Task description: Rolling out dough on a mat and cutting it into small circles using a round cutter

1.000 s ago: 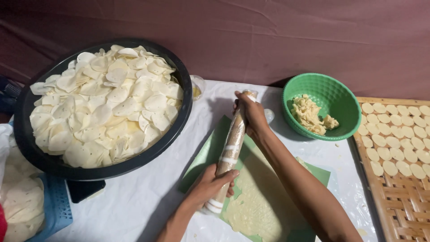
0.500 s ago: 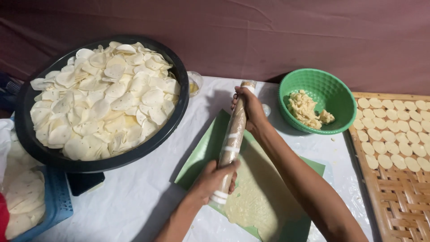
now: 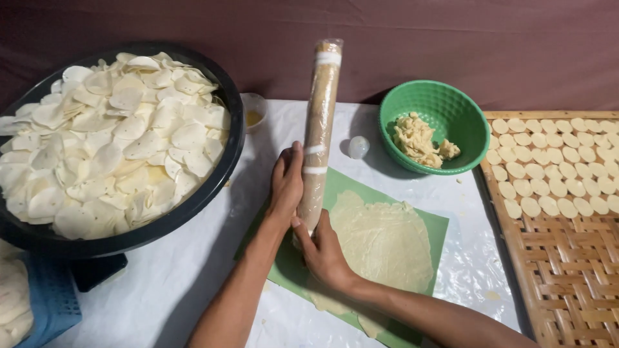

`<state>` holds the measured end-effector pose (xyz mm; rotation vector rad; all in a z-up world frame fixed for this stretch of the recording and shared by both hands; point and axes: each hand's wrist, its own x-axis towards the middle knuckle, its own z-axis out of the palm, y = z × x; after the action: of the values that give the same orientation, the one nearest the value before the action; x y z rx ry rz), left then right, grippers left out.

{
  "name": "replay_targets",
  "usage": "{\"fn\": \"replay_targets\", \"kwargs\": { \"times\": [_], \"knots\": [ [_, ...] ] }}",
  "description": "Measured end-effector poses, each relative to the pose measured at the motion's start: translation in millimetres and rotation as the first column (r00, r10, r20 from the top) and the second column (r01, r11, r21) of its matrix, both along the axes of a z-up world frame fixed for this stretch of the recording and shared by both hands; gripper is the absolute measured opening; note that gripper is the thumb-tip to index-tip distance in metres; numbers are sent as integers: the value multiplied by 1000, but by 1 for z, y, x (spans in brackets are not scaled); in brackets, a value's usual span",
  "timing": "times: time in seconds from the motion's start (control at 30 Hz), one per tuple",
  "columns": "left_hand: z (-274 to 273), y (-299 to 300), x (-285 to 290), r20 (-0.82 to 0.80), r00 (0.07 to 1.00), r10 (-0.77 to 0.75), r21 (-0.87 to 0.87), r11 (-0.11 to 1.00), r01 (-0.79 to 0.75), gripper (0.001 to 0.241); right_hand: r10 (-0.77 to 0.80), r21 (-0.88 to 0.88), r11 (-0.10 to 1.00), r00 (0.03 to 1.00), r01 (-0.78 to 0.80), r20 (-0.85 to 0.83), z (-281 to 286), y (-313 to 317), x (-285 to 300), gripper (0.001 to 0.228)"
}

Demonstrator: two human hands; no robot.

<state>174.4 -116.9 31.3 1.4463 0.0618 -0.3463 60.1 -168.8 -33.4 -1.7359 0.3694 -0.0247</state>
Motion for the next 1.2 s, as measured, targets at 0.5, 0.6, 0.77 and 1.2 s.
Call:
{"fn": "replay_targets", "kwargs": {
  "times": [0.5,0.6,0.77,1.2],
  "knots": [
    [22,45,-29,376,820,-432,616,778,127,55,340,-280,903,941,-325,4,34,-100,-31,10],
    [14,72,-72,213,698,-684,831,502,238,57,127,-577,813,947,71,294,72,-124,-64,19],
    [-42,88,-123,445,193,-875,889,405,-213,56,430,-882,414,806,225,407,22,-143,-114,23],
    [-62,17,-45,417,599,-683,907,350,-233,76,405,-945,321,894,59,193,9,-165,12,53]
  ]
}}
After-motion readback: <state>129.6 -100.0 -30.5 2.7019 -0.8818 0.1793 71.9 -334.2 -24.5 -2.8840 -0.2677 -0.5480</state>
